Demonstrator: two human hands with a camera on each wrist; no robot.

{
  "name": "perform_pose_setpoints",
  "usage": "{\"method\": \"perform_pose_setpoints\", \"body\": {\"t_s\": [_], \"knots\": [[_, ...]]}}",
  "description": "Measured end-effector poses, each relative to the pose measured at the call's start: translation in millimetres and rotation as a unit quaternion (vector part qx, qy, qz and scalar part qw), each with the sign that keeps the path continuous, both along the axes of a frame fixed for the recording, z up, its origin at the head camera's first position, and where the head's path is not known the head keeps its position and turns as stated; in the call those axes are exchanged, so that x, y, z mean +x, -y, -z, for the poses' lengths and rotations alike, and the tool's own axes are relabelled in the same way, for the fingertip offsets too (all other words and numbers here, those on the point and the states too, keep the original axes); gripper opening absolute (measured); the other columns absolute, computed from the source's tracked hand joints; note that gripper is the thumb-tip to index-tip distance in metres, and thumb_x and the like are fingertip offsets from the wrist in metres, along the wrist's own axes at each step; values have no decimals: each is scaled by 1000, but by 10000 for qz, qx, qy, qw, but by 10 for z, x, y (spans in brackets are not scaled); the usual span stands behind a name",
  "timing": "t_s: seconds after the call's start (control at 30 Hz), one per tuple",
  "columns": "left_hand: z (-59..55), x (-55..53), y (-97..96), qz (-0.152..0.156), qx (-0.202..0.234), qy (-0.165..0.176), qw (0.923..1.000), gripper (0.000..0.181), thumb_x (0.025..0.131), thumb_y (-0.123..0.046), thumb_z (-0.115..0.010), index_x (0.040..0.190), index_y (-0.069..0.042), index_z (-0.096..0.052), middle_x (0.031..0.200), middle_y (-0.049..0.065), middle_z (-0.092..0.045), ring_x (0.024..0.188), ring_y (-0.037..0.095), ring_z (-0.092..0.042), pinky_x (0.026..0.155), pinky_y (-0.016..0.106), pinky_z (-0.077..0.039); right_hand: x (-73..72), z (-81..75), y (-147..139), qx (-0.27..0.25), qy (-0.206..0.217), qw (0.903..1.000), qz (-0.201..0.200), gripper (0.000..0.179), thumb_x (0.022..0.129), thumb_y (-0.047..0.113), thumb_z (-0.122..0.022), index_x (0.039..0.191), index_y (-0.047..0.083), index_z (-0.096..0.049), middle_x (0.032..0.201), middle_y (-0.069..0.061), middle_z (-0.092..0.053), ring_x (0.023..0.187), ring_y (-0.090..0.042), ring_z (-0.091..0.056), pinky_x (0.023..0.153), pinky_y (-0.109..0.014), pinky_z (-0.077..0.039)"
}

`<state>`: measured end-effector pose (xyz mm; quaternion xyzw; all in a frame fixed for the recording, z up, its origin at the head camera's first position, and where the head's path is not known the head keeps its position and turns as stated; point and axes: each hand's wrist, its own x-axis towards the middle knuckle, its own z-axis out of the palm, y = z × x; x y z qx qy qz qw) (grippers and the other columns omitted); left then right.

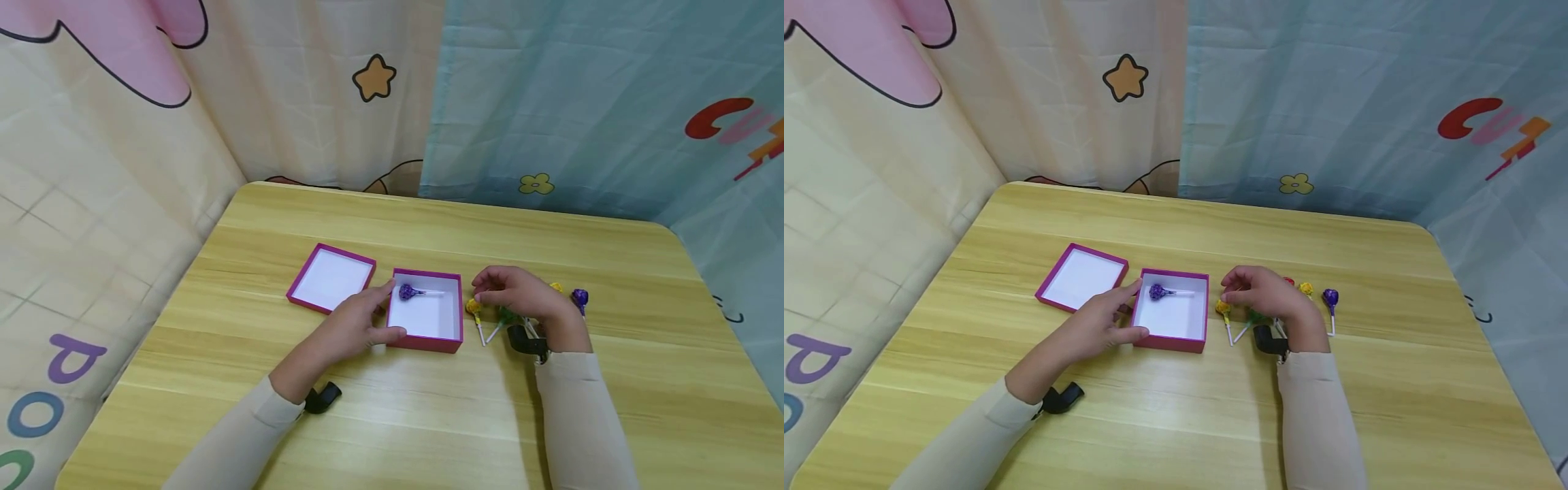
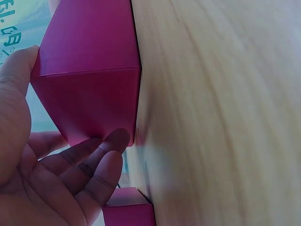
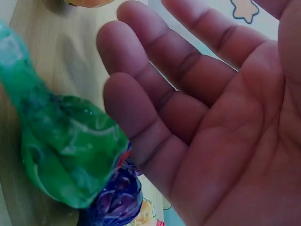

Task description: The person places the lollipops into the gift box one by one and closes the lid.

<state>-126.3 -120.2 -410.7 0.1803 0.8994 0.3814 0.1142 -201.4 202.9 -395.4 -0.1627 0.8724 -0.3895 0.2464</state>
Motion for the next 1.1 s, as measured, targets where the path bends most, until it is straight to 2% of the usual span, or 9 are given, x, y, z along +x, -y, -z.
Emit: {"method": "perform_pose_setpoints", "body": {"t_s": [0.3,0.6,0.7,0.83,1.1], "knots": [[7,-11,-10,-8,-21,78,10000,93,85,-44,-78,157,-11,-30,138,5,-54,103,18,-52,91,34,-46,21,34,41,511,154,9986,-67,25,93,25,-72,110,8,-65,103,-5,-64,97,-25,-55,85,-38,-48],[7,2,-13,-57,-49,157,9998,92,85,-43,-78,157,-13,-29,135,5,-55,102,18,-53,90,33,-47,26,23,81,978,-46,9951,-166,22,90,26,-74,100,10,-64,89,-5,-61,85,-24,-53,73,-36,-46],[-13,3,-2,-83,-103,147,9998,93,85,-43,-78,157,-13,-30,137,4,-55,104,18,-53,92,34,-47,25,13,114,1023,-106,9944,-221,23,90,28,-75,97,10,-63,85,-5,-59,81,-23,-53,70,-35,-45],[-26,18,-5,-66,-79,174,9998,93,84,-43,-79,157,-12,-30,143,4,-51,107,19,-51,96,36,-46,34,22,137,1135,18,9934,-147,23,89,27,-76,96,11,-61,84,-5,-58,80,-23,-53,68,-34,-45],[-20,34,-34,-141,-134,180,9996,94,83,-48,-78,157,-14,-30,152,3,-43,120,17,-49,105,39,-41,56,15,147,1245,51,9922,-101,22,89,24,-76,97,11,-61,84,-5,-59,80,-23,-53,68,-34,-45]]}}
